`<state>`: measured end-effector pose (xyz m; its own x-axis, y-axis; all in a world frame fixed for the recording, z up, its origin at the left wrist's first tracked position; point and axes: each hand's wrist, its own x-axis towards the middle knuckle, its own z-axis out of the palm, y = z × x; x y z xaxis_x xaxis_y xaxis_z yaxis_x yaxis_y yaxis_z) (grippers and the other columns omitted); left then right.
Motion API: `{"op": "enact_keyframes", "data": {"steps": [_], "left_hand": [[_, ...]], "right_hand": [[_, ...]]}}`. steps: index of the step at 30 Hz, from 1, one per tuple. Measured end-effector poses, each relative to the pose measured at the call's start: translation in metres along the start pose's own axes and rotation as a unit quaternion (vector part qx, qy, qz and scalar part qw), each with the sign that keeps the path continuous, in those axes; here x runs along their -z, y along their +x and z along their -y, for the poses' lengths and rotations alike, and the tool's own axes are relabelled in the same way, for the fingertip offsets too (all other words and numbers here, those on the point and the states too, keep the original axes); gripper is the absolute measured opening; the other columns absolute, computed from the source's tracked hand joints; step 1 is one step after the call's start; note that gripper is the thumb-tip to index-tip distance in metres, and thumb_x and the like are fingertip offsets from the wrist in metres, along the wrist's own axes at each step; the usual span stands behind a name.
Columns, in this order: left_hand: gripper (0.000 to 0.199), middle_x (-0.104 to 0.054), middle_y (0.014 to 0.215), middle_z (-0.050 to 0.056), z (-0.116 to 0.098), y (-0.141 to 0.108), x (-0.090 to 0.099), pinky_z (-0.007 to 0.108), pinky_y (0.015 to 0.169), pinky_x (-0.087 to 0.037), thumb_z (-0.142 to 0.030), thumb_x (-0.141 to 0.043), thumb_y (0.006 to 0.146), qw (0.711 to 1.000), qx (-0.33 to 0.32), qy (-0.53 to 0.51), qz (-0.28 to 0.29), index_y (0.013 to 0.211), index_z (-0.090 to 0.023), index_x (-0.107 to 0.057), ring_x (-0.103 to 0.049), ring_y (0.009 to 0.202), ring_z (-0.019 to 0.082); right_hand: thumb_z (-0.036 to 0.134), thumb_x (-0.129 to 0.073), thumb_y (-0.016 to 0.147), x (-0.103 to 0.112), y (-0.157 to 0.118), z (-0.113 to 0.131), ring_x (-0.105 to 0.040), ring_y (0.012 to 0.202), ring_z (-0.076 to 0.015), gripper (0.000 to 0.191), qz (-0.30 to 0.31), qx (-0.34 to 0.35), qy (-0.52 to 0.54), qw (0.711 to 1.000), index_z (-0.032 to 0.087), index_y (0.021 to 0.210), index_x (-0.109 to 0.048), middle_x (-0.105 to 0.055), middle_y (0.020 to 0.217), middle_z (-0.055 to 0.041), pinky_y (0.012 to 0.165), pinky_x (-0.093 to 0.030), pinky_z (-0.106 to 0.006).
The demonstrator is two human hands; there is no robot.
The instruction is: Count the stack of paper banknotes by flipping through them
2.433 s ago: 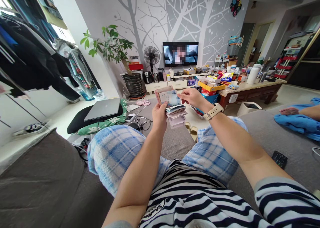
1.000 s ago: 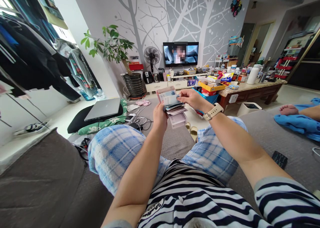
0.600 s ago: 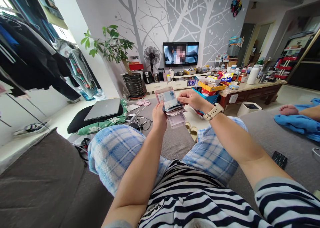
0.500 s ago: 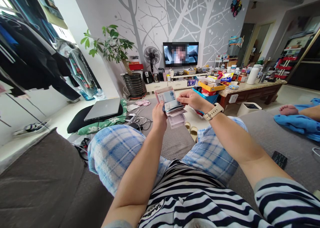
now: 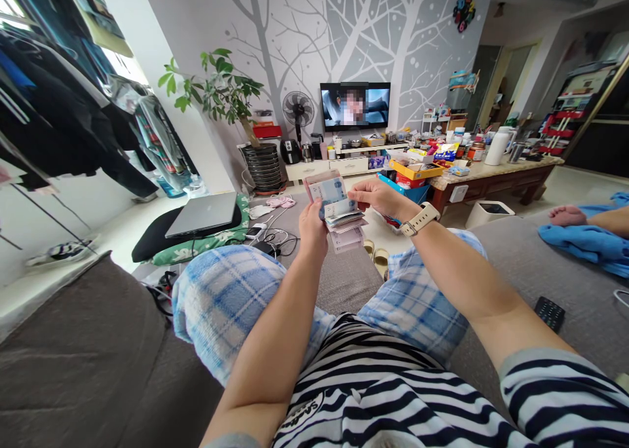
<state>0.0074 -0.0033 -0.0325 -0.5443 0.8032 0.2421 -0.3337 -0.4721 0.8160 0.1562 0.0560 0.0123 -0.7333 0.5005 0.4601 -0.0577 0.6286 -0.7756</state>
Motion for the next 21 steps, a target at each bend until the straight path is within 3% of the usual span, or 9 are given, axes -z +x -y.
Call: {"op": "enact_keyframes", "data": {"steps": [5,14,21], "left_hand": [[0.015,-0.065,0.072,0.002,0.0058,0.0028,0.0019,0.029,0.071,-0.047,-0.027,-0.055,0.073,0.998,-0.007,-0.039,0.042,0.081,-0.016,-0.062,-0.062,0.071,0.016],[0.020,-0.057,0.062,-0.002,0.0105,0.0060,0.0066,0.025,0.063,-0.044,-0.029,-0.065,0.065,0.995,0.003,-0.059,0.086,0.081,-0.017,-0.061,-0.056,0.058,0.012],[0.022,-0.059,0.062,-0.002,0.0097,0.0037,0.0039,0.023,0.057,-0.040,-0.024,-0.067,0.060,0.994,0.003,-0.063,0.088,0.079,-0.014,-0.062,-0.052,0.054,0.010]], "right_hand": [[0.049,-0.049,0.083,0.0006,-0.0010,0.0036,-0.043,0.052,-0.0078,0.044,0.014,0.003,-0.023,1.000,0.011,0.065,-0.063,-0.057,0.059,-0.0030,0.051,-0.033,-0.022],[0.053,-0.062,0.070,0.0012,0.0004,0.0003,-0.038,0.046,-0.0057,0.042,-0.117,-0.056,-0.131,0.983,0.012,0.061,-0.056,-0.053,0.052,0.0008,0.046,-0.028,-0.021],[0.048,-0.058,0.075,0.0019,0.0026,-0.0051,-0.044,0.051,-0.0081,0.037,-0.124,-0.024,-0.136,0.983,0.012,0.064,-0.057,-0.059,0.058,-0.0020,0.051,-0.032,-0.022]]}}
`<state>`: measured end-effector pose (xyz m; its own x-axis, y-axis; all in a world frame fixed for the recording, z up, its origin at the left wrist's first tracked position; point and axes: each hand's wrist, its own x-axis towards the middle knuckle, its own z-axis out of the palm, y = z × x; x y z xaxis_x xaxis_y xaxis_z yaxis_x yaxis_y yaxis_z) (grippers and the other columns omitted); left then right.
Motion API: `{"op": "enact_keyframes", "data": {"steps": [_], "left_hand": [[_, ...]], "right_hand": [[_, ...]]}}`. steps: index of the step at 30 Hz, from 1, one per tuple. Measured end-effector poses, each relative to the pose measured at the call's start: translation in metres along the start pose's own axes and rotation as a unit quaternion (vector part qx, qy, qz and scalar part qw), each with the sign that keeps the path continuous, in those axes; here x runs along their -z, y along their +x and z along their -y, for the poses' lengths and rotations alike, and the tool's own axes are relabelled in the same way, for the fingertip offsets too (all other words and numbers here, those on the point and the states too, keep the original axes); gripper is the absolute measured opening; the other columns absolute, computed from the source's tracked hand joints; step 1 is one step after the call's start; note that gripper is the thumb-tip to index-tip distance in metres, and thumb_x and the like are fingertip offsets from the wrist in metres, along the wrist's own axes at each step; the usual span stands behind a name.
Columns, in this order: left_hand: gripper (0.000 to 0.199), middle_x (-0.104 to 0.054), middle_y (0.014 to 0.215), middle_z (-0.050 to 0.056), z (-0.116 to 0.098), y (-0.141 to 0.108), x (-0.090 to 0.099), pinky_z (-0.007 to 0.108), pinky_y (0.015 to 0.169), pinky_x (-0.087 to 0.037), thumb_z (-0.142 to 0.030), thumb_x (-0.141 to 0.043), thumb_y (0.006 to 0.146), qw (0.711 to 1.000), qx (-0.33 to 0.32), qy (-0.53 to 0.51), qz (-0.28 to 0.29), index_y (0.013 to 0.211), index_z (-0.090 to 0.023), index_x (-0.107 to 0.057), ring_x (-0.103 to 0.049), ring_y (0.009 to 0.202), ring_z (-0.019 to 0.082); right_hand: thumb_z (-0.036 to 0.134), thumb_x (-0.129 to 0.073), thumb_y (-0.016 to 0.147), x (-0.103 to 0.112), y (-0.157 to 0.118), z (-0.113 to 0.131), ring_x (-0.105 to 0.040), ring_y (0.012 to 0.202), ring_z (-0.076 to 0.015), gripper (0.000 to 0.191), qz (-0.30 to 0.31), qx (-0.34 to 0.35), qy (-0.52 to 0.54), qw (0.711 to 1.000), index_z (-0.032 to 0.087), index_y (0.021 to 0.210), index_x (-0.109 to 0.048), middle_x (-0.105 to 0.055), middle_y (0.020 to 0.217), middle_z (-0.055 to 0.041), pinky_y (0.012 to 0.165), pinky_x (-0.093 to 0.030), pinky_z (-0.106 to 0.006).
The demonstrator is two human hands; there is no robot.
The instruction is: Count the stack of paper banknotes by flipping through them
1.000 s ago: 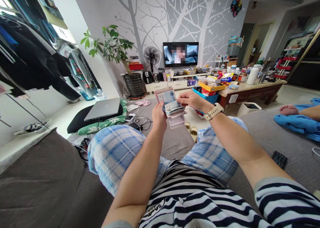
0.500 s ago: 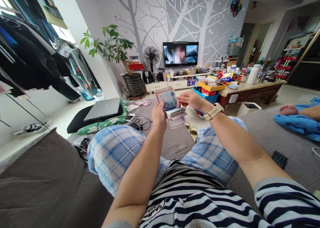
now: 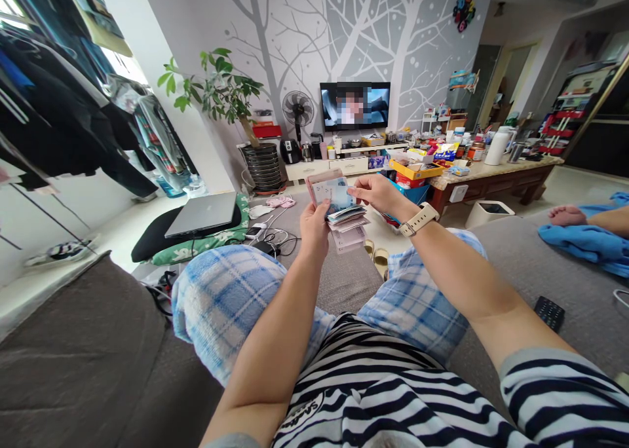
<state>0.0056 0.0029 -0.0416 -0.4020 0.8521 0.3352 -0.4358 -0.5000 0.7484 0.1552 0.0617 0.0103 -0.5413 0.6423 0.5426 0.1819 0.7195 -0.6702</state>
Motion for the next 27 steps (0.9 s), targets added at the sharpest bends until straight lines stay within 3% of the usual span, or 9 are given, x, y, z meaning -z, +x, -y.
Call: {"op": "enact_keyframes", "data": {"steps": [6,13,27], "left_hand": [[0.015,-0.057,0.060,-0.002,0.000,0.000,0.000,0.024,0.059,-0.043,-0.028,-0.061,0.068,1.000,-0.002,0.011,-0.018,0.076,-0.016,-0.061,-0.054,0.057,0.012],[0.013,-0.058,0.065,-0.001,-0.013,-0.008,-0.008,0.022,0.065,-0.042,-0.024,-0.054,0.076,0.993,-0.022,0.076,-0.092,0.069,-0.016,-0.061,-0.054,0.064,0.011],[0.017,-0.055,0.062,-0.002,-0.014,-0.009,-0.009,0.021,0.061,-0.041,-0.021,-0.051,0.077,0.993,-0.025,0.082,-0.085,0.061,-0.018,-0.058,-0.051,0.060,0.011]], "right_hand": [[0.042,-0.057,0.077,-0.001,0.000,0.002,-0.043,0.052,-0.0083,0.033,-0.002,0.021,0.024,0.999,0.013,0.064,-0.056,-0.056,0.057,-0.0003,0.052,-0.032,-0.022],[0.038,-0.056,0.079,-0.001,-0.005,0.014,-0.040,0.051,-0.0074,0.032,0.017,0.023,0.093,0.995,0.013,0.060,-0.054,-0.047,0.053,0.0018,0.052,-0.031,-0.022],[0.039,-0.054,0.081,0.000,-0.004,0.009,-0.037,0.048,-0.0070,0.032,0.024,0.023,0.057,0.998,0.013,0.062,-0.055,-0.045,0.050,0.0021,0.046,-0.027,-0.022]]}}
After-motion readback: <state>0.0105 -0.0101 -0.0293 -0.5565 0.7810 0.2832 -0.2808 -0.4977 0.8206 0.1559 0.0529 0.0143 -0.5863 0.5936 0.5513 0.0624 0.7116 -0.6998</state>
